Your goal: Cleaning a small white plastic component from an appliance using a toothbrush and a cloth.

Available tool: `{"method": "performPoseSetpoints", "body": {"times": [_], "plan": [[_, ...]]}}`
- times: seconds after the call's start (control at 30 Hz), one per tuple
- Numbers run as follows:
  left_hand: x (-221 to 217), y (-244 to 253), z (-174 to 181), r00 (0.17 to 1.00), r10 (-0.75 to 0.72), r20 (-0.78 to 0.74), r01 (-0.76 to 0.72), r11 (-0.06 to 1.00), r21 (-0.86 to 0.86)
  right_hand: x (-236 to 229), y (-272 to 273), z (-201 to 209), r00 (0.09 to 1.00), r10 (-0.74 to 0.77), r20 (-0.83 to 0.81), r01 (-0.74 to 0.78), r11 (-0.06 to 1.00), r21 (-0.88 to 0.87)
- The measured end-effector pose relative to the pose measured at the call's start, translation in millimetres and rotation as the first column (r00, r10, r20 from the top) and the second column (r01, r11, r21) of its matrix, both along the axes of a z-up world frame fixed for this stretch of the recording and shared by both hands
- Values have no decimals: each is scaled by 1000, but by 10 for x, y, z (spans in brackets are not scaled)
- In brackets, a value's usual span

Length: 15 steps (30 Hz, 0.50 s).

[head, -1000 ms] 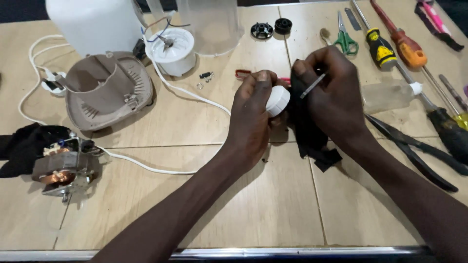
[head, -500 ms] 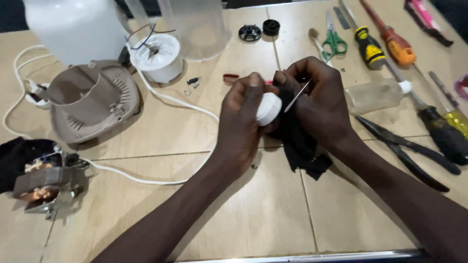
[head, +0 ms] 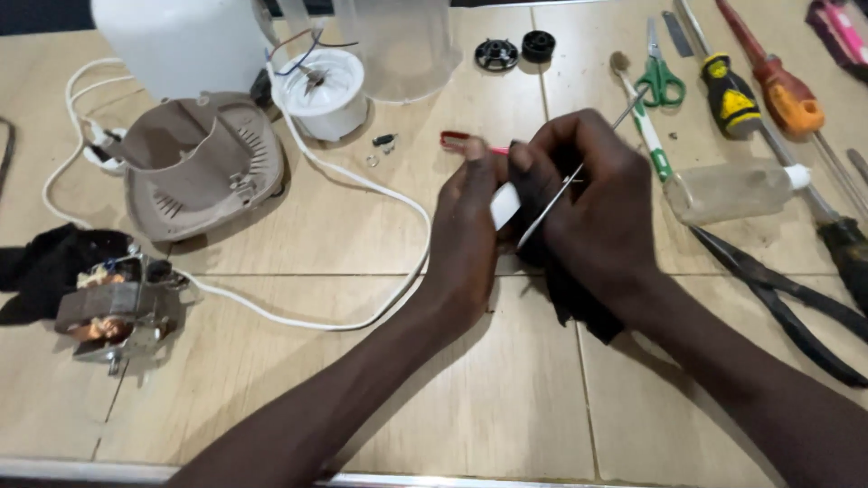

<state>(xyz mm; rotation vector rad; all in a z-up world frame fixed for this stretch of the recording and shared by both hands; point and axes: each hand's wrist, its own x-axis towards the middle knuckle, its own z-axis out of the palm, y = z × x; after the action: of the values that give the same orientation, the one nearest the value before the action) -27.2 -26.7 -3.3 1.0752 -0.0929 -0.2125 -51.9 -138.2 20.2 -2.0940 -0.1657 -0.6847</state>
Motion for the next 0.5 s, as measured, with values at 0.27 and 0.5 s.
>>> {"method": "performPoseSetpoints", "body": {"times": [0.27,0.5], "plan": [[21,27,-50,996,30,-80,-26,998,49,47,-27,-105,988,16,154,15,981,-196],[61,69,25,990,-86,-113,71,989,-129,-11,-211,42,998,37,-48,-38,999,-16]]}}
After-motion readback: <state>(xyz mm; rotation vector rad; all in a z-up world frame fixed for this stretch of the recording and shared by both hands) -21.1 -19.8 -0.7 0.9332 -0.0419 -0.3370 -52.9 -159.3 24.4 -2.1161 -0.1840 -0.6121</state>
